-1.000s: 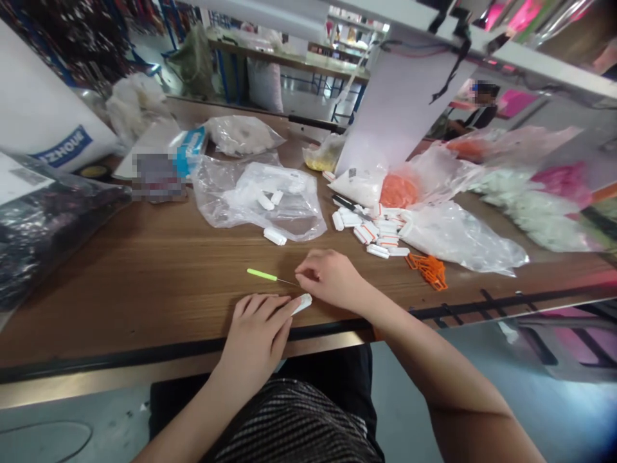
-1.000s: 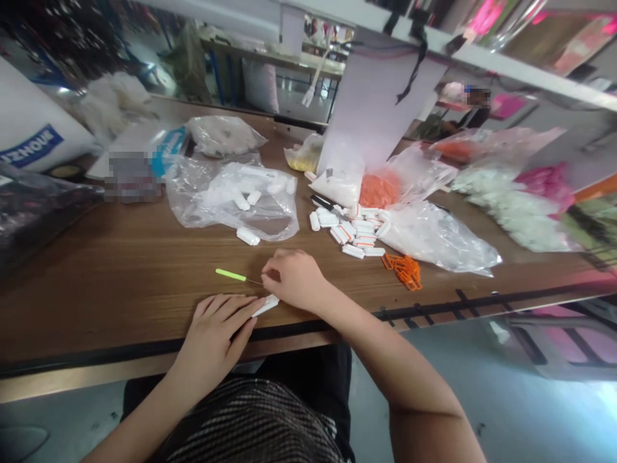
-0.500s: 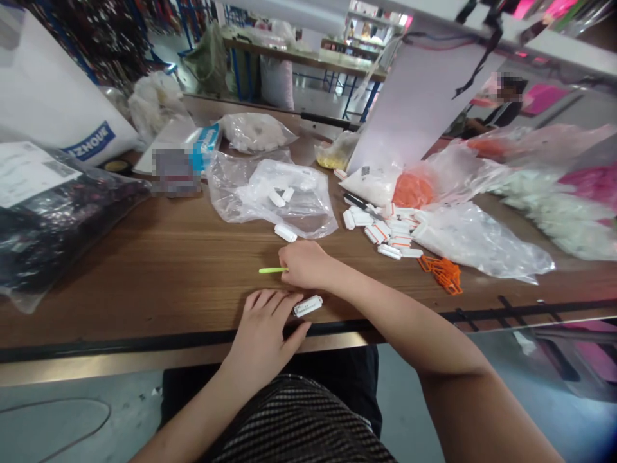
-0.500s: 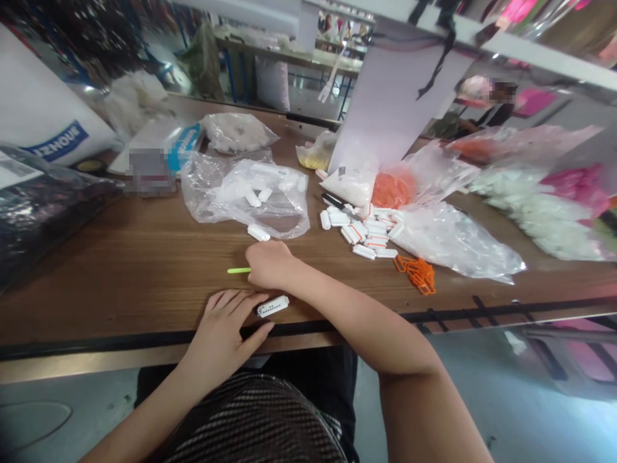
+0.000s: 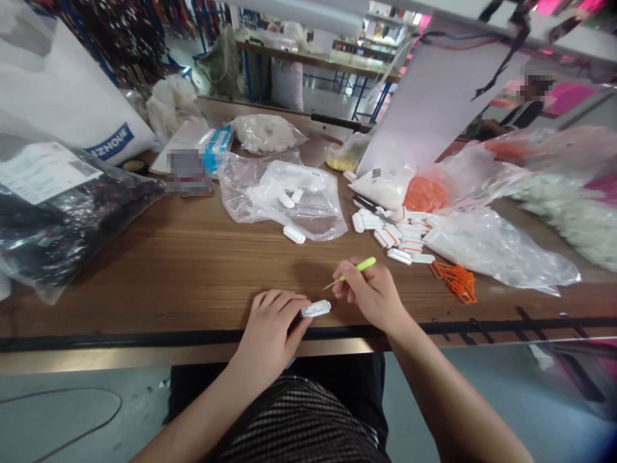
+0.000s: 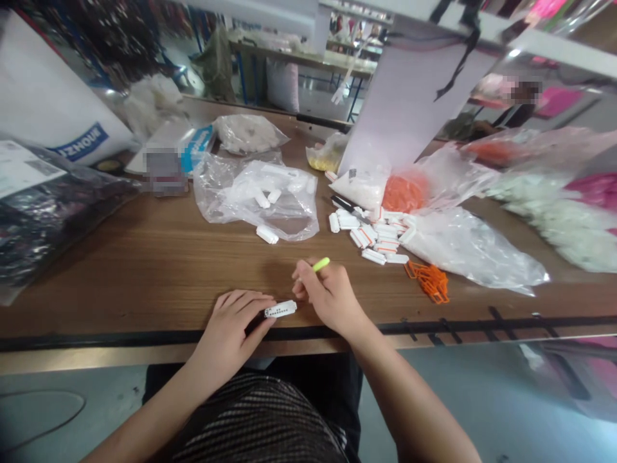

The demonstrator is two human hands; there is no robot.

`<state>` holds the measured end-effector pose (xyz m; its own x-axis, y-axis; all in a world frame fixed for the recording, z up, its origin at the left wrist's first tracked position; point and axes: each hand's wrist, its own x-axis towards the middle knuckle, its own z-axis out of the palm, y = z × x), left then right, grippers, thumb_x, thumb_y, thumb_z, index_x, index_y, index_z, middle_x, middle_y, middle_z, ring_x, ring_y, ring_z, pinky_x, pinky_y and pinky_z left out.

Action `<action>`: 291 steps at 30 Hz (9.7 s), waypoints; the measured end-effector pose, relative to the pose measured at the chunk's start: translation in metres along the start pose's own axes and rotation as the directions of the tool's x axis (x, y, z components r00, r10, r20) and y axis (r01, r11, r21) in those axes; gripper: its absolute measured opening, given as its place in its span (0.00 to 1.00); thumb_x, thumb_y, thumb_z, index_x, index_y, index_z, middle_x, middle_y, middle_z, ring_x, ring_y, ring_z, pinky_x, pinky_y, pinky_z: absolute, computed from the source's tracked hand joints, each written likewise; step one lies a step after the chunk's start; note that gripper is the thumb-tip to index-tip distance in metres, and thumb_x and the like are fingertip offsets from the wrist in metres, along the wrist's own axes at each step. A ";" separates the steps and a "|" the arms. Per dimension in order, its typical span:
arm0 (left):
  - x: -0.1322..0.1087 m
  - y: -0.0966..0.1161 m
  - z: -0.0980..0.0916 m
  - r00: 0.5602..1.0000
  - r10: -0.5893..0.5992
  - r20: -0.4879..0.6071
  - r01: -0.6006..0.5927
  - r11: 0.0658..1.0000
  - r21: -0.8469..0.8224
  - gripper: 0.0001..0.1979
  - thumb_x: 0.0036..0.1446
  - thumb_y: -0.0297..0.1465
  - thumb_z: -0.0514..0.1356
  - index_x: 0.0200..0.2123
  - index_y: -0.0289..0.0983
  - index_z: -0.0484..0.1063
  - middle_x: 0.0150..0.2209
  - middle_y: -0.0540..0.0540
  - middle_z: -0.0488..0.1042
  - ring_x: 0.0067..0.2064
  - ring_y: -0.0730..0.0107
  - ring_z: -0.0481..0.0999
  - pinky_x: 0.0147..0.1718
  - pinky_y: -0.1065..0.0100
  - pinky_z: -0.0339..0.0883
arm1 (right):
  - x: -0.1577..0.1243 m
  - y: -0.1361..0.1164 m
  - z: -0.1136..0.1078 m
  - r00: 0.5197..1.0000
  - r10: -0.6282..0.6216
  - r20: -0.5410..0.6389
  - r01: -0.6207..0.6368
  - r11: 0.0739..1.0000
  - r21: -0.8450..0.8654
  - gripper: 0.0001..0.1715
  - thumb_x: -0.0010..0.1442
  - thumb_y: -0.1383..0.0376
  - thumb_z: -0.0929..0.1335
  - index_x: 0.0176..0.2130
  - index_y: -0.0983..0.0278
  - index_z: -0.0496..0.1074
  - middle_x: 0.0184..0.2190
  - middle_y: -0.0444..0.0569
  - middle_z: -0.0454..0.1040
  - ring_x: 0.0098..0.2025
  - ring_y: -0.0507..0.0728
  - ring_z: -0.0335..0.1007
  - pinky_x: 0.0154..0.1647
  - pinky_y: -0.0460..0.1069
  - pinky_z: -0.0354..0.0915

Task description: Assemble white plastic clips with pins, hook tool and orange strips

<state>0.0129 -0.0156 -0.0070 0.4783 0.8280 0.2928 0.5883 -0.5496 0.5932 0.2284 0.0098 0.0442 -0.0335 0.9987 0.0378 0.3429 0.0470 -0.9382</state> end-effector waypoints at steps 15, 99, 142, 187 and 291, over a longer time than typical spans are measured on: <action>0.002 0.001 -0.001 1.000 -0.024 -0.011 0.024 0.999 -0.036 0.07 0.66 0.29 0.62 0.47 0.42 0.76 0.46 0.47 0.80 0.49 0.57 0.75 0.52 0.50 0.63 | -0.022 0.031 0.024 0.996 0.007 -0.091 0.001 0.996 0.086 0.28 0.71 0.48 0.62 0.29 0.63 0.74 0.20 0.45 0.75 0.20 0.50 0.70 0.21 0.43 0.67; 0.001 0.001 0.000 0.999 -0.023 -0.035 0.021 0.998 -0.063 0.06 0.67 0.29 0.62 0.46 0.41 0.74 0.45 0.48 0.79 0.49 0.57 0.75 0.50 0.51 0.61 | -0.045 0.038 0.033 0.965 -0.231 -0.121 0.208 0.962 -0.174 0.20 0.72 0.63 0.61 0.32 0.62 0.76 0.25 0.45 0.78 0.27 0.51 0.75 0.31 0.45 0.69; 0.002 0.001 -0.002 0.999 -0.032 -0.019 0.031 0.998 -0.057 0.07 0.68 0.31 0.61 0.47 0.42 0.75 0.47 0.47 0.80 0.49 0.57 0.74 0.51 0.50 0.62 | -0.045 0.038 0.030 0.966 -0.219 -0.135 0.196 0.967 -0.163 0.24 0.73 0.61 0.61 0.29 0.62 0.76 0.24 0.45 0.77 0.26 0.51 0.73 0.30 0.45 0.69; 0.002 0.001 -0.001 0.999 -0.045 -0.013 0.044 0.996 -0.080 0.05 0.67 0.29 0.62 0.46 0.41 0.74 0.46 0.48 0.79 0.49 0.58 0.74 0.51 0.52 0.60 | -0.042 0.029 0.026 0.912 -0.409 0.005 0.382 0.847 -0.369 0.16 0.70 0.67 0.63 0.31 0.62 0.72 0.25 0.45 0.76 0.27 0.52 0.74 0.33 0.47 0.66; 0.002 0.001 -0.001 1.000 -0.024 -0.017 0.023 0.998 -0.065 0.06 0.68 0.31 0.61 0.48 0.43 0.74 0.47 0.48 0.80 0.50 0.58 0.75 0.51 0.52 0.61 | -0.042 0.040 0.027 0.954 -0.265 -0.138 0.220 0.936 -0.274 0.23 0.72 0.63 0.61 0.28 0.62 0.75 0.24 0.44 0.77 0.25 0.51 0.74 0.30 0.46 0.68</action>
<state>0.0137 -0.0142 -0.0054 0.4527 0.8428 0.2913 0.5551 -0.5220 0.6476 0.2181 -0.0312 -0.0038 0.0072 0.9432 0.3321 0.5712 0.2688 -0.7756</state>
